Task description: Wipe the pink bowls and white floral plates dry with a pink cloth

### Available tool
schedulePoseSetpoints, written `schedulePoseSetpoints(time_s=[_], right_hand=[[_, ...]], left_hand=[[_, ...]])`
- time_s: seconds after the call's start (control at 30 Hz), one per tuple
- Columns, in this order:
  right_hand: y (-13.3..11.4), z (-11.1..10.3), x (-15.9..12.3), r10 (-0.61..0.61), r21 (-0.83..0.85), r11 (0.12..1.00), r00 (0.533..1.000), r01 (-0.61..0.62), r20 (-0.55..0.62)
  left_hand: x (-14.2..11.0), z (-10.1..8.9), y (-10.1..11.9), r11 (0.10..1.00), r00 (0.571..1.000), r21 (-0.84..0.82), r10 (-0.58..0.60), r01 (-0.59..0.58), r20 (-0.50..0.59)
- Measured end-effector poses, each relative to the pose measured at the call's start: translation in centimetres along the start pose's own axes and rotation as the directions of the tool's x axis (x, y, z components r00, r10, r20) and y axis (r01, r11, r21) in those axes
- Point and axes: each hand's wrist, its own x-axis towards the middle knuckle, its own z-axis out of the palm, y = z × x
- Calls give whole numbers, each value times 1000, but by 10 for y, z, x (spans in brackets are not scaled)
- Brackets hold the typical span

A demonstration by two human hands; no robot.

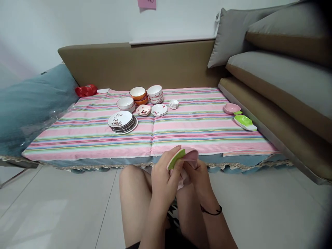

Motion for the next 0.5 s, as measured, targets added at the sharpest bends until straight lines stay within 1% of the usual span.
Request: schedulePoseSetpoints(time_s=[0.07, 0.13, 0.17, 0.23, 0.3, 0.33, 0.37, 0.43, 0.5], right_hand=[[2, -4, -1, -21, -52, 998, 999, 23, 46], [3, -7, -3, -47, -100, 993, 989, 61, 142], [2, -9, -4, -53, -107, 991, 976, 77, 213], [-3, -13, -7, -37, -84, 994, 934, 72, 357], [-9, -16, -11, -17, -45, 998, 887, 43, 462], [-12, -17, -13, -11, -27, 999, 868, 28, 497], [-15, -17, -15, -7, -15, 1000, 855, 17, 518], [-17, -15, -18, -9, -5, 1000, 853, 13, 521], [-16, -10, -19, -22, -2, 1000, 896, 26, 444]], left_hand=[[1, -2, -8, 997, 999, -62, -39, 38, -11], [1, -5, -15, 994, 997, -93, -63, 59, -47], [1, -8, -17, 993, 995, -98, -66, 59, -71], [0, -12, -17, 993, 990, -104, -67, 54, -125], [-2, -17, -15, 992, 982, -102, -88, 72, -168], [-3, -19, -13, 991, 977, -100, -104, 86, -188], [-3, -21, -10, 991, 973, -96, -114, 97, -201], [-5, -24, -3, 992, 974, -78, -109, 95, -199], [-6, -25, 6, 997, 985, -28, -73, 70, -155]])
